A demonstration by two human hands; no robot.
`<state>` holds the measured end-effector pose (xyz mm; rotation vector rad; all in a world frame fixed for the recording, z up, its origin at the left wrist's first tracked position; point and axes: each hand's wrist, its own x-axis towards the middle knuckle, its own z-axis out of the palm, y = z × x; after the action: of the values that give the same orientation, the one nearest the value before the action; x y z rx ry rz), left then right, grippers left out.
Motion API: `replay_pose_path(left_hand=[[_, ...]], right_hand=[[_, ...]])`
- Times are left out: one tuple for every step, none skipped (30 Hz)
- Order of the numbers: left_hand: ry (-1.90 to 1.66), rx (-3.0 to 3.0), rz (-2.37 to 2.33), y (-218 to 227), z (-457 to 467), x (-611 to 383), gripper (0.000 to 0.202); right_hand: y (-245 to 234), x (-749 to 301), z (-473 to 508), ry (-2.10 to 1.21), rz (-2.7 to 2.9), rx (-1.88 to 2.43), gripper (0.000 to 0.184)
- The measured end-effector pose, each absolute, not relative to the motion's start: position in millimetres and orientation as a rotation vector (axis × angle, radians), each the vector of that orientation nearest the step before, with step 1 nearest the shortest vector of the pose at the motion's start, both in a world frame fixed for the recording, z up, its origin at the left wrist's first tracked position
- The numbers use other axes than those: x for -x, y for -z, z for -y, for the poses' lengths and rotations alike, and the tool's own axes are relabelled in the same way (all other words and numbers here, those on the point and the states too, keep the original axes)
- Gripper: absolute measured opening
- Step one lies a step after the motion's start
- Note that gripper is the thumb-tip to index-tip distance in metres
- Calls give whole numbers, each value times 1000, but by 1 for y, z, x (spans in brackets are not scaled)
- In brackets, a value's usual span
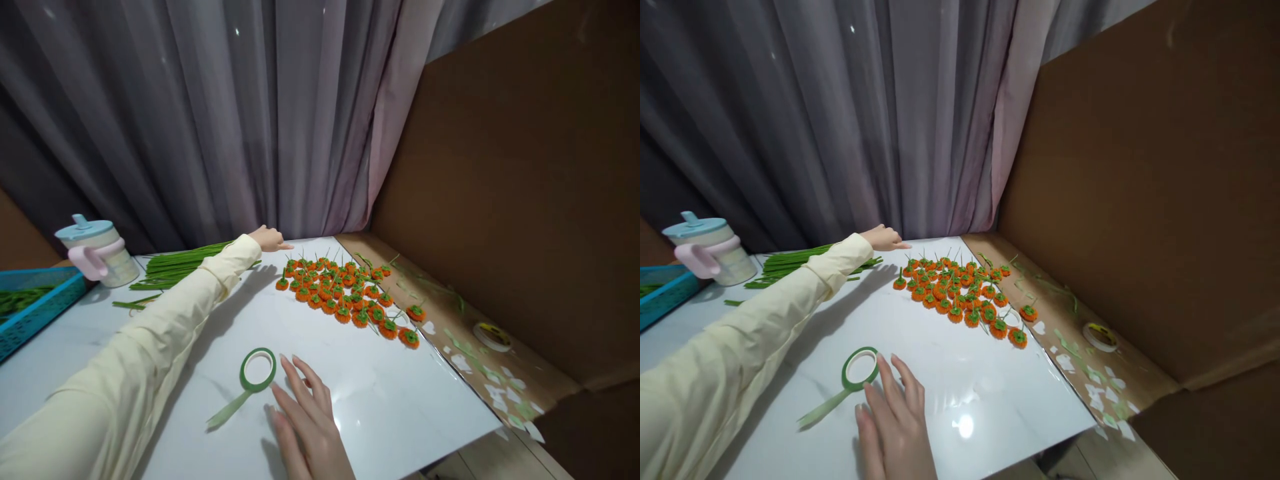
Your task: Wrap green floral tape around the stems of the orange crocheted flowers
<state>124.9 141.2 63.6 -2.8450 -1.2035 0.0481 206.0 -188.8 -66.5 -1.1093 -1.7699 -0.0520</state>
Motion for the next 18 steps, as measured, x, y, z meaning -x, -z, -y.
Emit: replay_pose_path(left_hand=[[-22, 2837, 1176, -66, -136, -119, 52], [3, 2834, 1143, -67, -129, -111, 45], [23, 2834, 1111, -68, -120, -103, 37], [37, 2837, 1079, -68, -110, -94, 31], [50, 2842, 1052, -67, -98, -84, 28], [68, 2846, 1036, -65, -84, -73, 29], [112, 2833, 1016, -61, -69, -62, 32], [267, 2759, 958, -56, -51, -50, 34], [364, 2717, 888, -50, -33, -38, 36], [433, 2711, 839, -44, -13, -27, 39], [506, 2718, 814, -36, 7, -15, 42], [520, 2759, 826, -29, 26, -4, 44], [522, 2828, 836, -20, 44, 6, 44], [514, 2902, 884, -12, 60, 15, 43], [511, 2962, 916, -4, 75, 22, 44], [518, 3018, 919, 4, 86, 28, 46], [517, 3069, 935, 10, 96, 32, 48], [517, 3084, 947, 16, 103, 35, 49]], right_hand=[[64, -207, 189, 53, 1790, 1102, 22], [61, -209, 190, 50, 1806, 1100, 23], [58, -211, 190, 44, 1820, 1103, 25], [56, -212, 190, 33, 1833, 1109, 26], [55, -213, 190, 19, 1843, 1116, 28], [54, -214, 190, 7, 1854, 1118, 29], [54, -214, 190, -4, 1862, 1116, 30], [55, -214, 189, -14, 1870, 1114, 31], [57, -214, 188, -20, 1876, 1109, 30], [59, -213, 187, -28, 1881, 1109, 30], [60, -213, 187, -38, 1890, 1111, 30], [61, -214, 186, -45, 1904, 1107, 30], [60, -215, 186, -56, 1933, 1100, 30], [57, -217, 185, -75, 1980, 1089, 31], [53, -220, 185, -81, 2038, 1061, 31], [47, -223, 184, -109, 2112, 1056, 32], [38, -226, 183, -126, 2182, 1039, 32], [29, -229, 181, -155, 2259, 1039, 32]])
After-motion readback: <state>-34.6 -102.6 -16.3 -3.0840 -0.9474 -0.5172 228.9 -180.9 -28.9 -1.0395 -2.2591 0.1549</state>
